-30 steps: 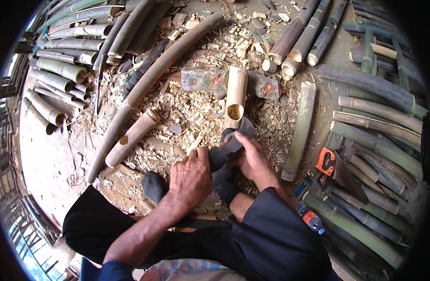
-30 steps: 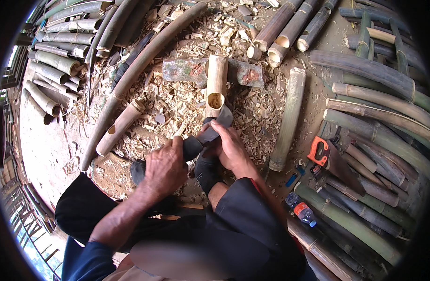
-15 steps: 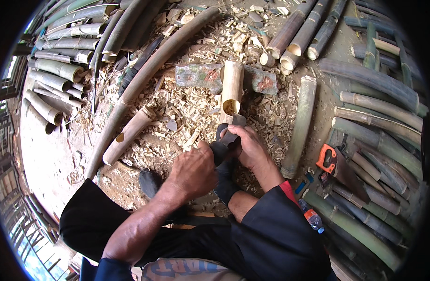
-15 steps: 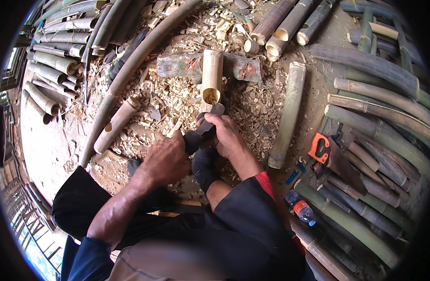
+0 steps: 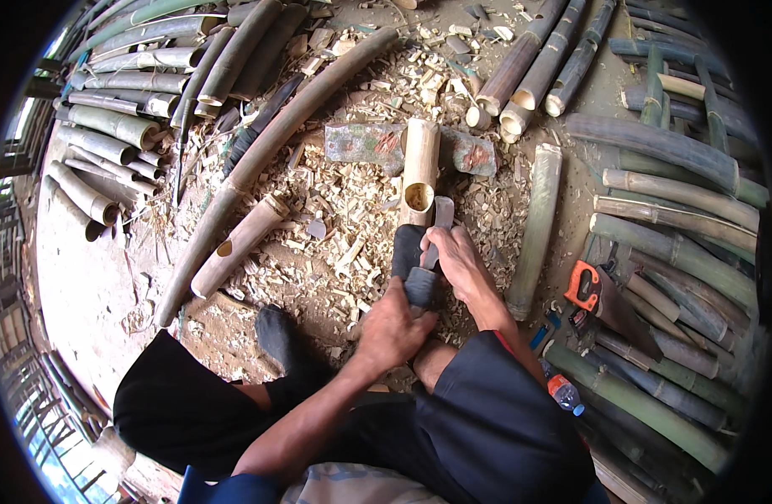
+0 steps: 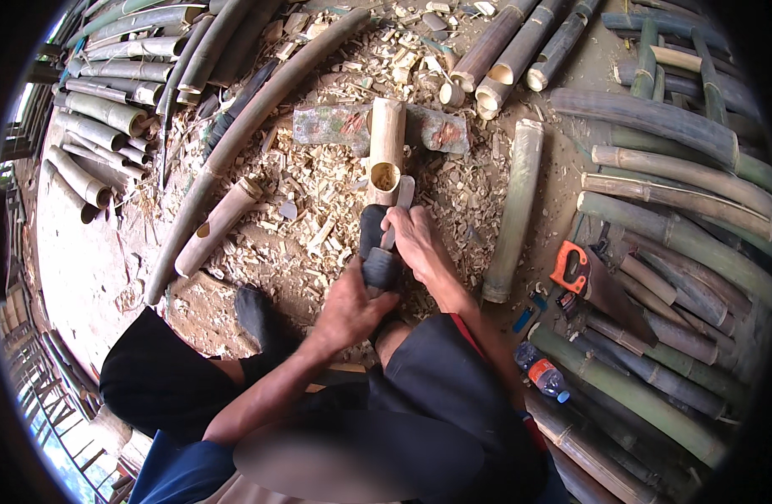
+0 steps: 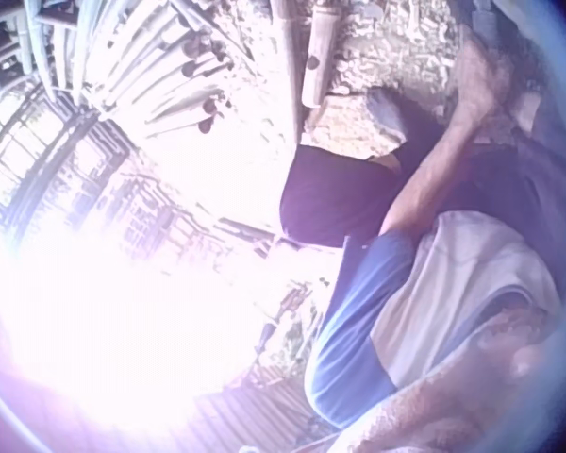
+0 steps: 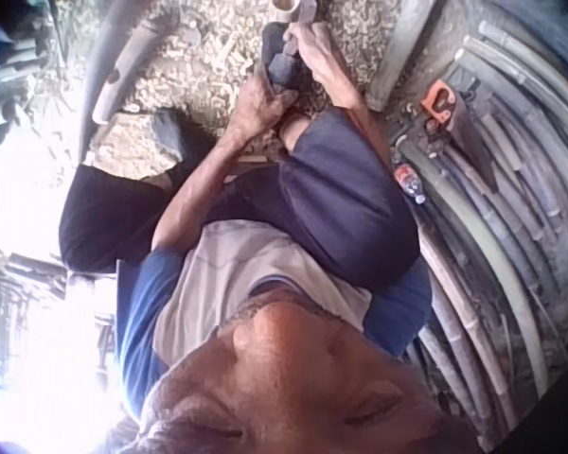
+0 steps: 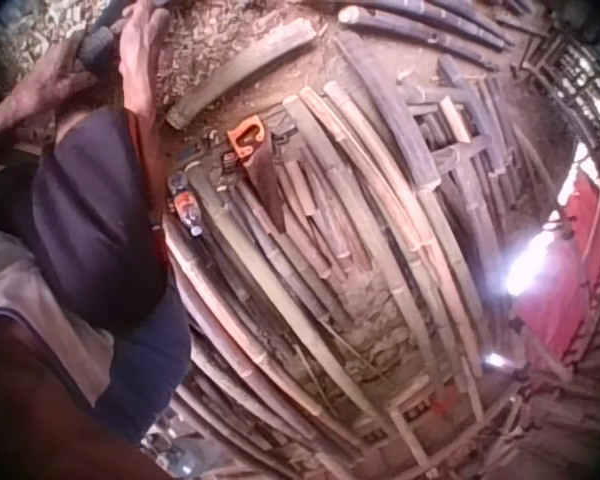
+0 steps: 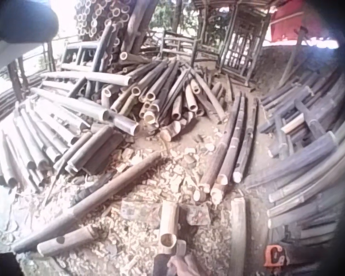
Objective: The person works on bamboo pieces by scraping the surface with a blade, fitting two sections together, and hitting them with a piece of wood.
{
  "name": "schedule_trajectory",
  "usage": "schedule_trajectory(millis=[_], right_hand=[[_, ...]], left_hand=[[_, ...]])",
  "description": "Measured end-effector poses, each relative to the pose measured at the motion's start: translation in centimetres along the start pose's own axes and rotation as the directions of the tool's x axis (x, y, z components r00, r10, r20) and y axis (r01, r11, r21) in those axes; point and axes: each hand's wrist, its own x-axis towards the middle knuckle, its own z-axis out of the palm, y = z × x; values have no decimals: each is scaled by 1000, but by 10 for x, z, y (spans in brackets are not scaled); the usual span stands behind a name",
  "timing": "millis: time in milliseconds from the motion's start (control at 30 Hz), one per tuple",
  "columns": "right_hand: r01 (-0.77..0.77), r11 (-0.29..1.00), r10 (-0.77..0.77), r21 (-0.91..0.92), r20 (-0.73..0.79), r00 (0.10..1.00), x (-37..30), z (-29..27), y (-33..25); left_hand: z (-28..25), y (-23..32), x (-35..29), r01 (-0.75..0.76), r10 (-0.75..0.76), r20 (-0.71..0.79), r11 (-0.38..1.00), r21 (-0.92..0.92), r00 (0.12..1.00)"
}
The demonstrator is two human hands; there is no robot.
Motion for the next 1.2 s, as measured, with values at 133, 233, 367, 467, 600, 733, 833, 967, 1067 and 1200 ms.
schedule_trajectory(millis=[133, 233, 367, 467, 600, 733, 833, 967, 1067, 1200], right_hand=[[-84, 995, 82, 55, 37, 996, 10, 24, -3], [-38, 958, 15, 285, 83, 996, 29, 43, -8], [-76, 719, -89, 691, 199, 976, 17, 50, -40], [-79, 527, -166, 846, 194, 967, 16, 41, -41], [-220, 252, -170, 942, 267, 949, 24, 32, -19], [-282, 137, -97, 950, 296, 950, -10, 46, -57], [-317, 159, -230, 935, 347, 909, 13, 39, 2], [-252, 468, -91, 847, 330, 940, -16, 34, -2], [-285, 506, -7, 814, 334, 942, -15, 43, -15], [-328, 368, -62, 870, 376, 925, 3, 54, -14]], left_hand=[[-27, -34, 2, 51, -50, -85, 999, 9, 995], [-72, -6, 17, 107, -56, -266, 978, 180, 962], [-121, 49, 31, 98, 111, -315, 811, 577, 942], [-125, 73, 41, -23, 329, -242, 631, 775, 913], [-111, 115, 44, -168, 492, -28, 350, 922, 870], [-84, 125, 37, -218, 426, 259, -143, 965, 867], [-104, 92, 50, -358, 458, 297, 51, 932, 838], [-136, 47, 30, -418, 417, 266, 333, 845, 869], [-141, 36, 32, -424, 439, 248, 366, 829, 864], [-172, 80, 65, -476, 313, 380, 335, 813, 870]])
